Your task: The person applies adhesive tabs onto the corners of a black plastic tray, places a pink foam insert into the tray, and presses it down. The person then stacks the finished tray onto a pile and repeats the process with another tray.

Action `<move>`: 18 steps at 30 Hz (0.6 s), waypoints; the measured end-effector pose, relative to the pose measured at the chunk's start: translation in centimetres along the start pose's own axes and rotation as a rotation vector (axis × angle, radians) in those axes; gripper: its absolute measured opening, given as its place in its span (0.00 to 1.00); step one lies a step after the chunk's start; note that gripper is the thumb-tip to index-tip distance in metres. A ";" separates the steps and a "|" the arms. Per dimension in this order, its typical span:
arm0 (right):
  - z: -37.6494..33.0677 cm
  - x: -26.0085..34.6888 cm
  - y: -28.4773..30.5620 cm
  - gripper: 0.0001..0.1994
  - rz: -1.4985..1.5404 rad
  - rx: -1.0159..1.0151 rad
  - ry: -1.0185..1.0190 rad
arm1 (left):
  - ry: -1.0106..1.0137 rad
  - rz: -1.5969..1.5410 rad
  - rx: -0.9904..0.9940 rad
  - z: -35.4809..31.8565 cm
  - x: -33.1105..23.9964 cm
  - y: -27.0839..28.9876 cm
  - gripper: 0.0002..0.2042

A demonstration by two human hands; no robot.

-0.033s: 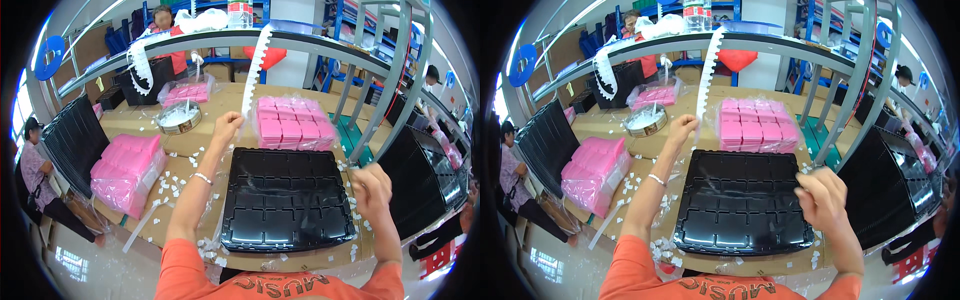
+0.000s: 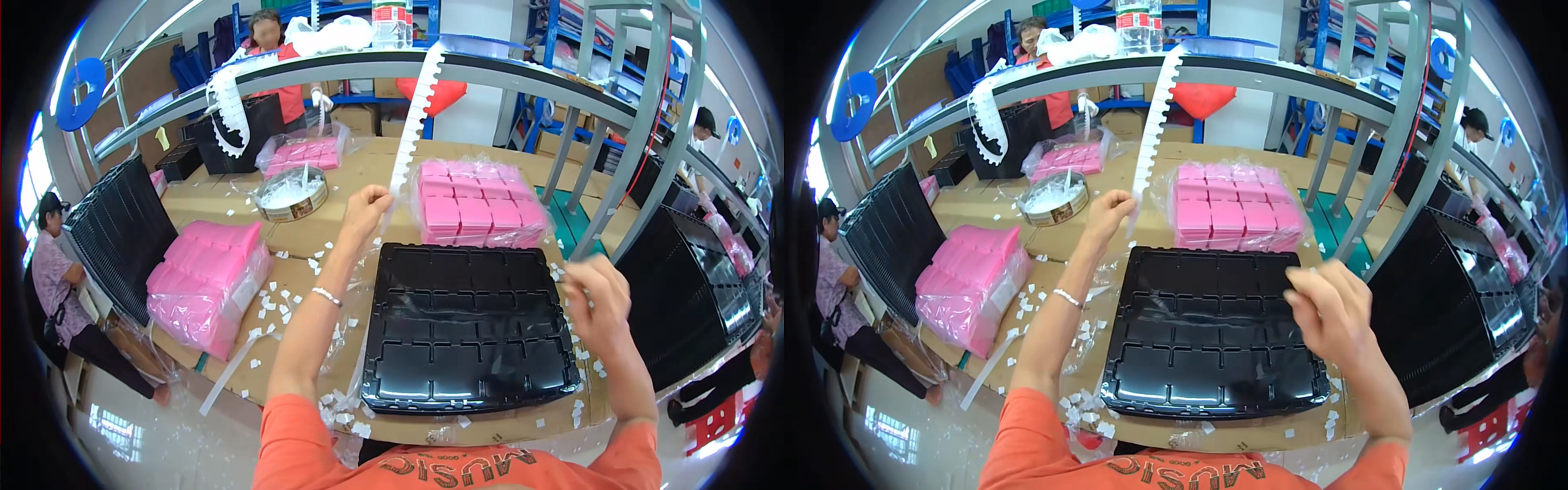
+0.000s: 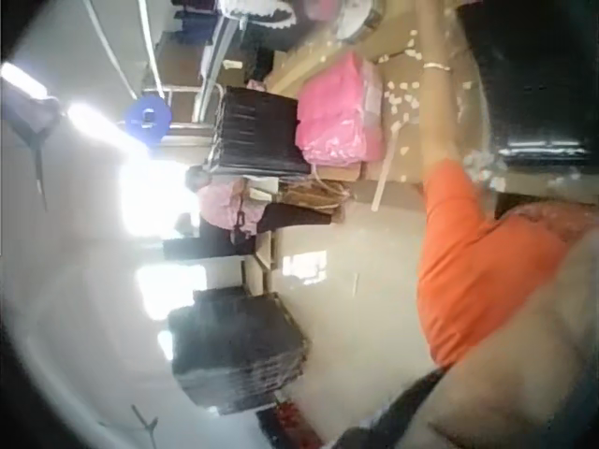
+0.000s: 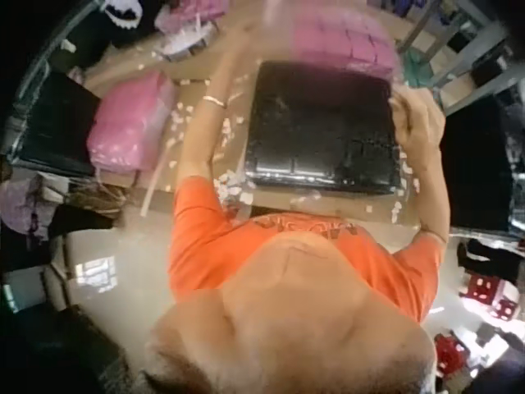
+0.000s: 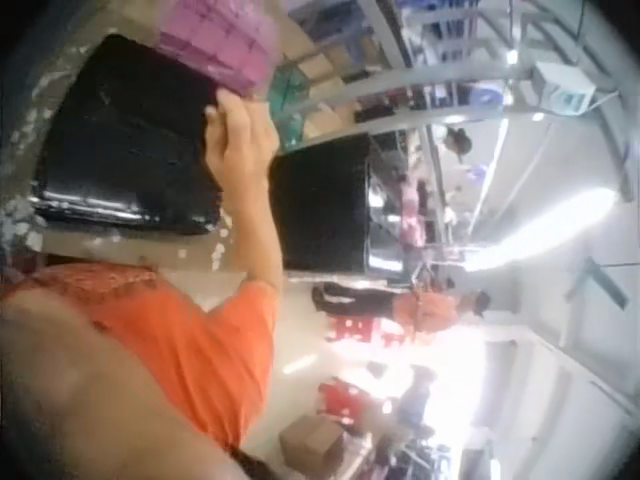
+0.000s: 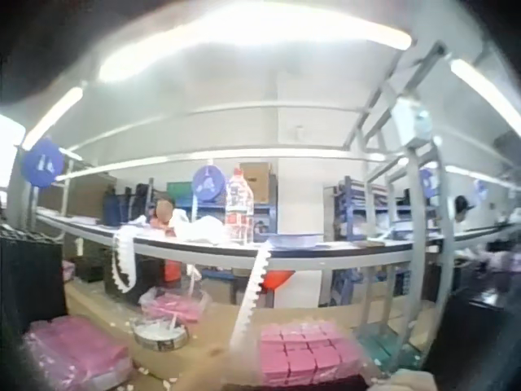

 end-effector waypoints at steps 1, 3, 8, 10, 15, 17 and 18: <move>1.0 -0.7 -1.3 0.13 0.031 -0.024 -0.013 | -0.002 0.011 0.004 -0.3 -0.3 0.9 0.06; 2.6 -2.4 -3.9 0.12 0.156 0.034 -0.184 | 0.005 -0.026 0.018 -0.8 -1.4 2.7 0.06; 5.8 -5.4 -10.5 0.11 0.429 0.116 -0.482 | 0.067 -0.074 0.048 -2.7 -5.2 3.1 0.07; 6.3 -5.8 -13.8 0.12 0.578 0.198 -0.621 | 0.104 -0.118 0.056 -3.7 -6.4 2.6 0.09; 7.0 -4.9 -19.7 0.19 1.070 0.274 -1.094 | 0.142 -0.235 0.085 -4.8 -7.0 0.3 0.13; 7.3 -4.8 -21.1 0.18 1.091 0.271 -1.103 | 0.127 -0.218 0.088 -4.9 -7.1 -0.4 0.13; 7.4 -4.9 -21.6 0.17 1.107 0.262 -1.104 | 0.102 -0.177 0.083 -4.9 -7.3 -0.8 0.12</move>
Point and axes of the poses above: each hand's wrist, its own z-axis towards the middle knuckle, its own y-axis out of the back of the hand, x = y × z, the point moved 3 cm from there along z, towards the middle knuckle, and after that the axes turned 5 degrees about -y, right-handed, at the moved point
